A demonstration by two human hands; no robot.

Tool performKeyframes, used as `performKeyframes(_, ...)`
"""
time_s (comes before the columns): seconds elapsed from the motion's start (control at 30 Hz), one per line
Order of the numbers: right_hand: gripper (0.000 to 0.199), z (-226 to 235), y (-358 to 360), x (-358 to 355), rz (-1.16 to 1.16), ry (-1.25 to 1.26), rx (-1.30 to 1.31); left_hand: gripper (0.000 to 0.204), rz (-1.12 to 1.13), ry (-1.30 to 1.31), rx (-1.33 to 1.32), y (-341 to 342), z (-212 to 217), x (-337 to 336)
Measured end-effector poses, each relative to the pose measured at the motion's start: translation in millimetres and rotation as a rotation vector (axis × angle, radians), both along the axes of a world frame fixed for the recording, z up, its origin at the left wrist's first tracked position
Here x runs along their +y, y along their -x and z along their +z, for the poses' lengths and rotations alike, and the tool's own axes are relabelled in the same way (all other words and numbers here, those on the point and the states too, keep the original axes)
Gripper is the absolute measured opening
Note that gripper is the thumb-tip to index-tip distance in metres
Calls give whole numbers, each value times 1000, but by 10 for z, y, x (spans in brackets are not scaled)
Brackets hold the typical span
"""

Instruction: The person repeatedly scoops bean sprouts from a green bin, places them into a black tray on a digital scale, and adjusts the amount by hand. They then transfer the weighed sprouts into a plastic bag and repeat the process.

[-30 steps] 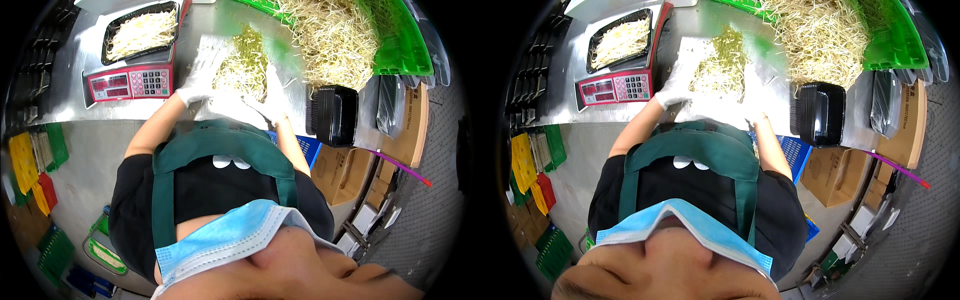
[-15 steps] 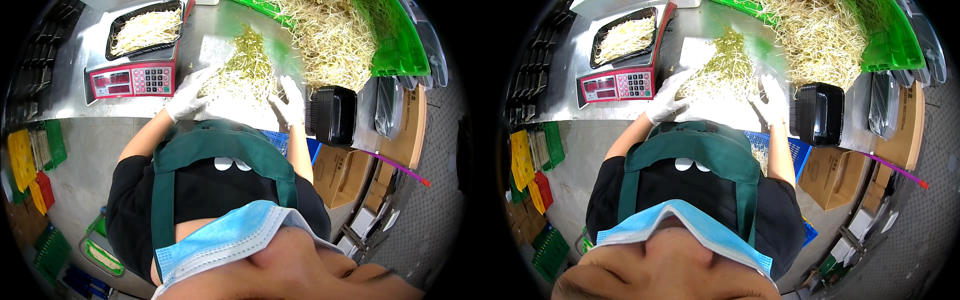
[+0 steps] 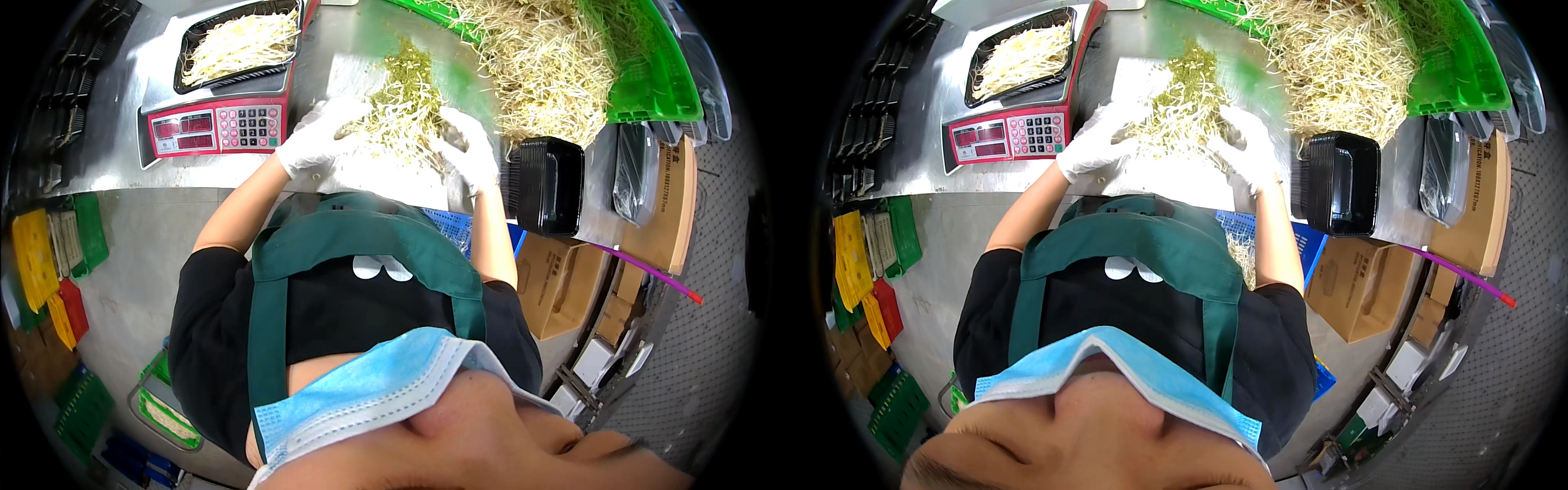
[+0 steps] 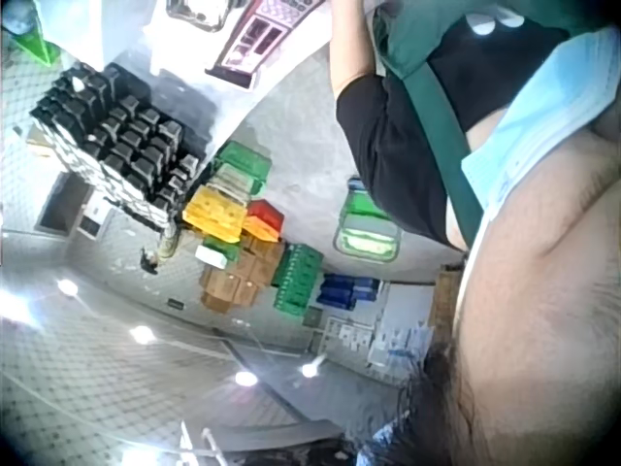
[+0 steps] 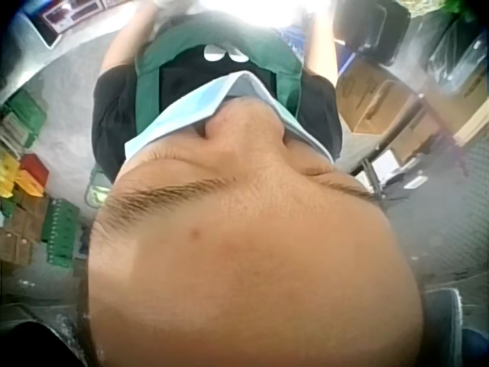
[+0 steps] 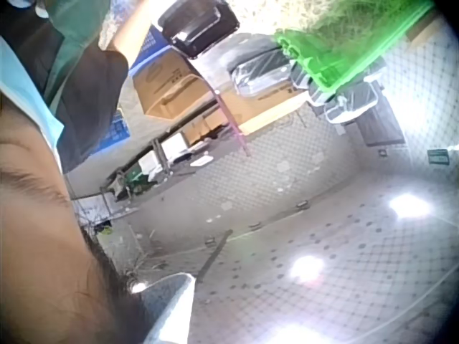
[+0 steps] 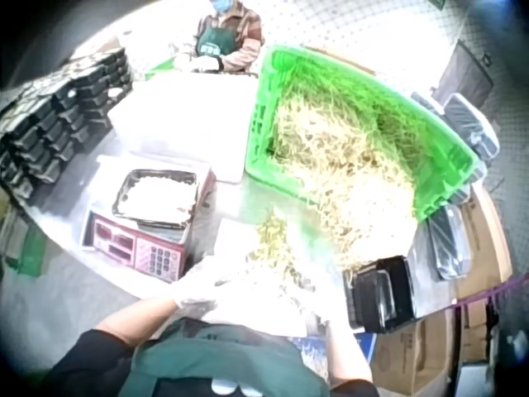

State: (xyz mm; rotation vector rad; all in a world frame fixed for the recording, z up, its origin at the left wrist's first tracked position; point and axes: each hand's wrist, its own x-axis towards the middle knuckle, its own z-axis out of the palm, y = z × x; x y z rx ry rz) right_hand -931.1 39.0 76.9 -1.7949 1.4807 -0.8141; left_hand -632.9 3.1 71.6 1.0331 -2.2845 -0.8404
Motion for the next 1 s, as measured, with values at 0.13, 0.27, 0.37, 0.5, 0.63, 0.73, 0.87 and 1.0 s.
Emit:
performKeyframes(0.13,69,-125,-275,-606,-147,36,248,61,185,129,-119,174,-309,-325)
performKeyframes(0.27,64,-340,-318,-813,-74,-110,374,66,88,190,-66,445,-398,-343)
performKeyframes(0.37,59,-549,-121,-412,-139,-166,20,65,-94,46,82,244,-308,-14)
performKeyframes(0.5,53,-177,-211,404,48,188,383,53,-31,53,-115,190,92,244)
performKeyframes(0.63,50,-254,-511,194,-122,273,283,47,-72,112,88,535,-504,-11)
performKeyframes(0.73,47,-78,-358,8,-39,199,-14,50,-112,204,140,662,-163,-2)
performKeyframes(0.87,56,21,-132,78,77,325,171,65,-168,193,-11,304,47,152)
performKeyframes(1.0,62,-119,321,457,-168,29,-17,86,64,17,-70,-169,17,449)
